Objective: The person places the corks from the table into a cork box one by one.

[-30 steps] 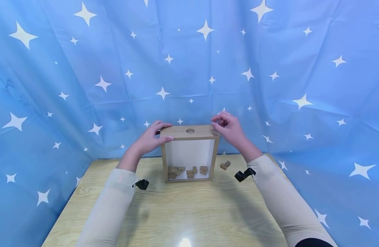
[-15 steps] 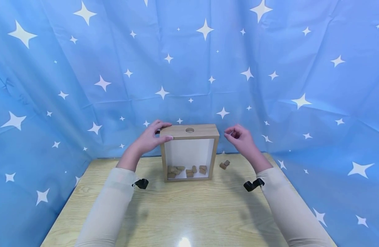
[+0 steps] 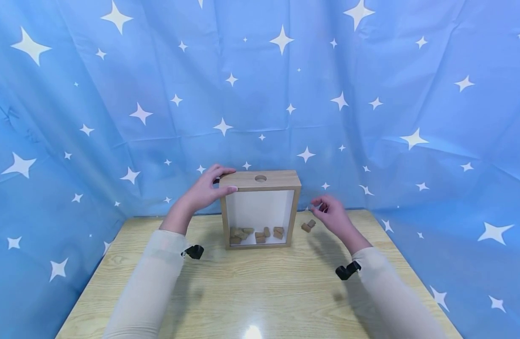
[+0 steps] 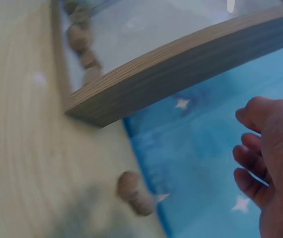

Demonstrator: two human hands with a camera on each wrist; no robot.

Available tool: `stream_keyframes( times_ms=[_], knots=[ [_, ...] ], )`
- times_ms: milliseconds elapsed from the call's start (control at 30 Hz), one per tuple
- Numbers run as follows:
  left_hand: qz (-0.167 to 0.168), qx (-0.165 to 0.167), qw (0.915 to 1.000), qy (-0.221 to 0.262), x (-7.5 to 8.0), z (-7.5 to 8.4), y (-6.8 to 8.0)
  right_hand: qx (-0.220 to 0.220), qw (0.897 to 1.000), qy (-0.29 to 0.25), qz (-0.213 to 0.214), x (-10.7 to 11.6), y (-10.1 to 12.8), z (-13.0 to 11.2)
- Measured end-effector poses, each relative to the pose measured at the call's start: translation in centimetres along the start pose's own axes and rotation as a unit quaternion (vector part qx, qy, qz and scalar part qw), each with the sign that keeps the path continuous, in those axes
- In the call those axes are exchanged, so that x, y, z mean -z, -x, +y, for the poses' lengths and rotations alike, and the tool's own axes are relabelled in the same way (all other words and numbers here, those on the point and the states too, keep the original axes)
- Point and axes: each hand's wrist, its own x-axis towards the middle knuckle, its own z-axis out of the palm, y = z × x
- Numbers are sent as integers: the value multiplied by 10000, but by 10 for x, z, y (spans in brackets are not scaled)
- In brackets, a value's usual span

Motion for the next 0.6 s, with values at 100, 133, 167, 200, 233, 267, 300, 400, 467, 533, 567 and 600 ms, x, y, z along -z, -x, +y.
stream_keyframes(
  times_ms=[100,133,167,200,233,267,300,400,467,533,567,600],
  knots=[
    [-13,22,10000,-8,0,0,0,-69,10000,-10,-66,-8,6,12],
    [-16,27,10000,-8,0,1,0,-93,9999,0,-90,-11,7,16],
    [-20,31,10000,-7,0,1,0,-129,9999,9,-112,-13,9,19],
    [-19,32,10000,-9,0,1,0,-180,9997,5,-138,-16,10,22],
    [-19,33,10000,-10,0,1,0,-220,9996,-7,-167,-18,11,25],
    [-19,35,10000,-3,0,2,0,-251,9995,1,-195,-19,12,28],
    [-19,33,10000,4,0,2,0,-297,9993,-1,-218,-21,13,31],
    [-20,35,10000,1,0,2,1,-279,9993,45,-264,-26,15,37],
    [-24,36,10000,6,0,2,1,-230,9994,76,-265,-29,15,41],
    [-27,29,10000,-6,0,2,1,-189,9994,80,-285,-32,16,44],
    [-27,23,10000,-7,0,2,0,-186,9993,74,-301,-34,16,46],
    [-25,18,10000,-2,0,2,0,-184,9993,73,-332,-36,16,48]
  ],
)
